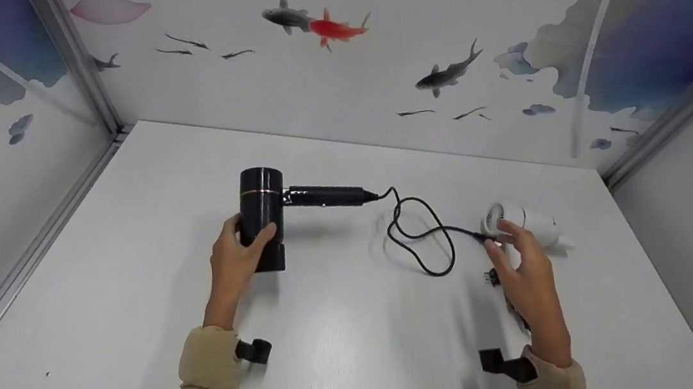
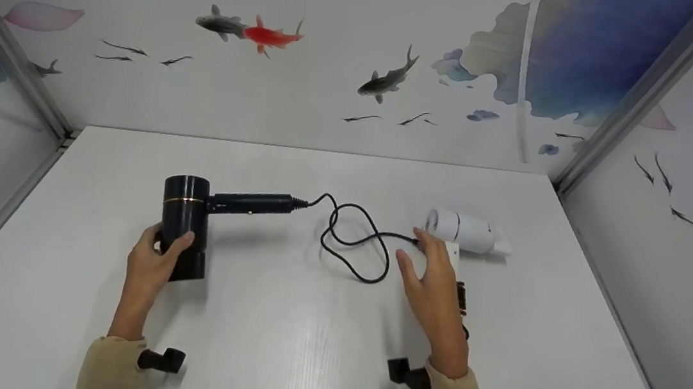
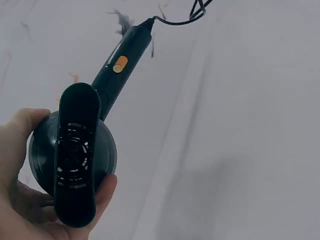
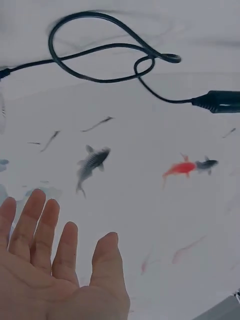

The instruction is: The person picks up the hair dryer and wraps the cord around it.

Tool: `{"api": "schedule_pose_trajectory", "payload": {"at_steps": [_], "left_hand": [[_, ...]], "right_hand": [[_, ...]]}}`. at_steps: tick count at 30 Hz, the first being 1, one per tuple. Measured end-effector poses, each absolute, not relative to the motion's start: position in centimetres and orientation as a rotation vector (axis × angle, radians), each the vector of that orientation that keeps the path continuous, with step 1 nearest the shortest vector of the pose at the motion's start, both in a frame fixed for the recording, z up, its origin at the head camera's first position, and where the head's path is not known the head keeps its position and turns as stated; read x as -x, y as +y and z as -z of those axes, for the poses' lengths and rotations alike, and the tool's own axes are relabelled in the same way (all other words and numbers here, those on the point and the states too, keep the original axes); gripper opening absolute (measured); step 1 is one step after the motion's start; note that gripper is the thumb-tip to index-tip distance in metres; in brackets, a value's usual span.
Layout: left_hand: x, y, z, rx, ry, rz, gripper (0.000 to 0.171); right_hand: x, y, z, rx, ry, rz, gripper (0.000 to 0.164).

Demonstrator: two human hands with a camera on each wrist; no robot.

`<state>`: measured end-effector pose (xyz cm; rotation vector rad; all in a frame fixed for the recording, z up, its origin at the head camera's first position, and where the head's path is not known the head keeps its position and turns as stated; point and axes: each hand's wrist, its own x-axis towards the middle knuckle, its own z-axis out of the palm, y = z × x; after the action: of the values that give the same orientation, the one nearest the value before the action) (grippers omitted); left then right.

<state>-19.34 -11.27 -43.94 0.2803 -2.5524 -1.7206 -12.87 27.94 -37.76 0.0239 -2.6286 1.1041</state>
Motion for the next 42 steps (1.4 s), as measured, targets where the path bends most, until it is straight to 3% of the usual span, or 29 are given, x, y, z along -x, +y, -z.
{"api": "schedule_pose_trajectory", "payload": {"at_steps": [5, 11, 25, 42], "left_hand": [[18.3, -11.0, 41.8, -0.185, -2.363, 1.914, 0.074], [17.0, -10.7, 39.6, -0.071, -2.326, 1.948, 0.073], [15.8, -9.4, 37.9, 0.127, -2.456, 2.037, 0.069], [15.7, -8.7, 38.3, 0.168, -2.569, 2.087, 0.085]], "right_hand": [[12.2, 24.4, 36.4, -0.238, -2.561, -1.096, 0.042], [13.2, 21.7, 35.8, -0.49, -2.451, -1.119, 0.049], [16.0, 22.9, 38.2, -0.181, -2.404, -1.146, 0.056], [16.2, 20.7, 38.9, -0.435, -2.156, -1.54, 0.069]]}}
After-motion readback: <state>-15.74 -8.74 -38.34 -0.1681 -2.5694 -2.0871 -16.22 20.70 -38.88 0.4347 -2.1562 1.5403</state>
